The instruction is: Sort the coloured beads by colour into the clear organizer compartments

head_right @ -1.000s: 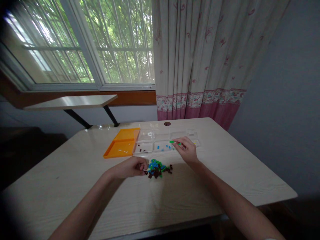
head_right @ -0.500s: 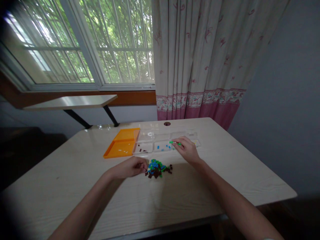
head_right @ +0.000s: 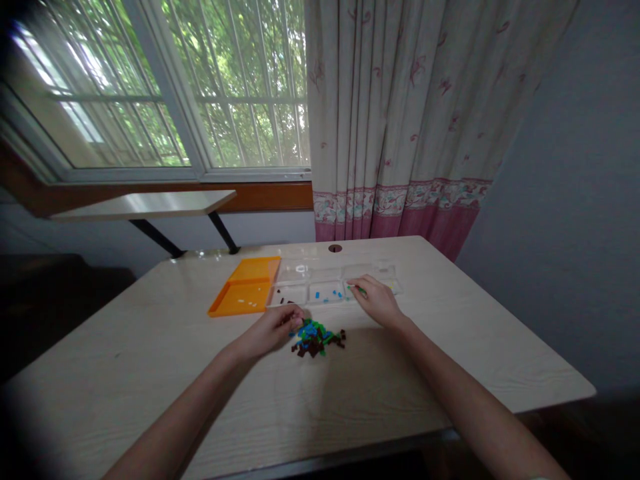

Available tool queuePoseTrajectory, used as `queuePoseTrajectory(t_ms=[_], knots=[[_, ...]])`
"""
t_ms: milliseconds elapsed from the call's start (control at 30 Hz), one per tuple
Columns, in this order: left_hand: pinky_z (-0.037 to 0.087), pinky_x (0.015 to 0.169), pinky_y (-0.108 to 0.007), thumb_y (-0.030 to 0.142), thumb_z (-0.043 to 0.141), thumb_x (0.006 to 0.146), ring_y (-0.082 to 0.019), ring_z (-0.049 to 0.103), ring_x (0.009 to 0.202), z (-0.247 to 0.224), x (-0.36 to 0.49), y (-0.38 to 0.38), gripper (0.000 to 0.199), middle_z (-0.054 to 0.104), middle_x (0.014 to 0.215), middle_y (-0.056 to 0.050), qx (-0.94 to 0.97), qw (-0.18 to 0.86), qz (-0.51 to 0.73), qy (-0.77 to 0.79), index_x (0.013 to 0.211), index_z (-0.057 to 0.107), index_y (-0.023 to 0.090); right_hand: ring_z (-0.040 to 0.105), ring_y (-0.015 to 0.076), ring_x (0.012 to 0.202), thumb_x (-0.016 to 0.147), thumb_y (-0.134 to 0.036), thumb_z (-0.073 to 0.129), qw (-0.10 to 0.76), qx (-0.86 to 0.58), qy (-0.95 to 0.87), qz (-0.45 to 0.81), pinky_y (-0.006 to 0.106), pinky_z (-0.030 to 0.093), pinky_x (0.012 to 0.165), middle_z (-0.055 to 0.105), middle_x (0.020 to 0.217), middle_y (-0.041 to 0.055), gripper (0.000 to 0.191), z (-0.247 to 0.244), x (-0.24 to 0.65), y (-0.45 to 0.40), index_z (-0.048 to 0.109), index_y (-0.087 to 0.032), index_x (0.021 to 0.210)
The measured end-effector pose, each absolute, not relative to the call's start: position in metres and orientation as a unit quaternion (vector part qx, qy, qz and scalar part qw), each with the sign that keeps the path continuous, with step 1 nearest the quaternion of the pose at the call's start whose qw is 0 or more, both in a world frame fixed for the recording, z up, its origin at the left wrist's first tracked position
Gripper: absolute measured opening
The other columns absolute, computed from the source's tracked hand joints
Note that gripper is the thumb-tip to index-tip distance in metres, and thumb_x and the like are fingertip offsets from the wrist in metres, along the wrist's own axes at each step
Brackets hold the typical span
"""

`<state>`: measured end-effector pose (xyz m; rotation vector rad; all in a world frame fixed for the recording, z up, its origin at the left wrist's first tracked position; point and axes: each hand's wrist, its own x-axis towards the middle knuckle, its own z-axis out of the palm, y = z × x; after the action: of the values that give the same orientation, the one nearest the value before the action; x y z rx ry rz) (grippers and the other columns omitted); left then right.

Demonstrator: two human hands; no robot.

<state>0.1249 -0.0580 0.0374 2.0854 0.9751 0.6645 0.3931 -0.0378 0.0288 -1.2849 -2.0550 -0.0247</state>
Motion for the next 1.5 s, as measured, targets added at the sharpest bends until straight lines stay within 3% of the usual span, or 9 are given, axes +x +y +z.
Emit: queuePoseTrajectory(t_ms=[333, 667, 1033, 1167, 1500], knots=[[0.043, 0.067, -0.024, 0.028, 0.054, 0.076, -0.015, 0.056, 0.072, 0.036, 0.141, -0.064, 0.018, 0.064, 0.076, -0.005, 0.773, 0.364, 0.345, 0.389, 0.079, 0.065, 0.014, 0.060, 0.0119, 0.075, 0.085, -0.026, 0.048, 0.352, -0.322, -0.879, 0.009, 0.022, 0.045, 0.066, 0.065, 0.082, 0.0025, 0.018, 0.022, 0.339, -0.070, 0.061, -0.022, 0.097], [0.037, 0.045, -0.020, 0.038, 0.058, 0.072, -0.010, 0.050, 0.049, 0.026, 0.145, -0.065, 0.026, 0.059, 0.056, -0.002, 0.732, 0.407, 0.337, 0.430, 0.072, 0.065, 0.012, 0.060, 0.0116, 0.065, 0.084, -0.029, 0.050, 0.362, -0.323, -0.874, -0.031, 0.022, 0.042, 0.058, 0.066, 0.073, 0.0004, 0.015, 0.025, 0.338, -0.074, 0.063, -0.022, 0.086], [0.037, 0.047, -0.019, 0.038, 0.063, 0.066, -0.010, 0.049, 0.052, 0.020, 0.151, -0.064, 0.028, 0.060, 0.057, -0.002, 0.670, 0.473, 0.391, 0.419, 0.073, 0.066, 0.011, 0.060, 0.0118, 0.066, 0.083, -0.025, 0.049, 0.381, -0.315, -0.869, -0.031, 0.022, 0.043, 0.060, 0.066, 0.073, 0.0007, 0.012, 0.029, 0.336, -0.075, 0.061, -0.021, 0.082], [0.037, 0.048, -0.019, 0.038, 0.059, 0.071, -0.010, 0.049, 0.053, 0.023, 0.150, -0.066, 0.028, 0.060, 0.059, -0.002, 0.692, 0.440, 0.381, 0.427, 0.078, 0.067, 0.012, 0.060, 0.0115, 0.068, 0.082, -0.025, 0.050, 0.390, -0.321, -0.863, -0.020, 0.022, 0.043, 0.062, 0.065, 0.074, 0.0005, 0.011, 0.028, 0.336, -0.074, 0.060, -0.021, 0.082], [0.037, 0.057, -0.020, 0.029, 0.052, 0.079, -0.010, 0.049, 0.059, 0.037, 0.146, -0.073, 0.019, 0.059, 0.065, -0.002, 0.817, 0.231, 0.339, 0.404, 0.082, 0.066, 0.015, 0.060, 0.0114, 0.069, 0.081, -0.027, 0.051, 0.372, -0.332, -0.867, -0.017, 0.021, 0.042, 0.063, 0.065, 0.076, 0.0002, 0.010, 0.023, 0.339, -0.071, 0.060, -0.021, 0.083]])
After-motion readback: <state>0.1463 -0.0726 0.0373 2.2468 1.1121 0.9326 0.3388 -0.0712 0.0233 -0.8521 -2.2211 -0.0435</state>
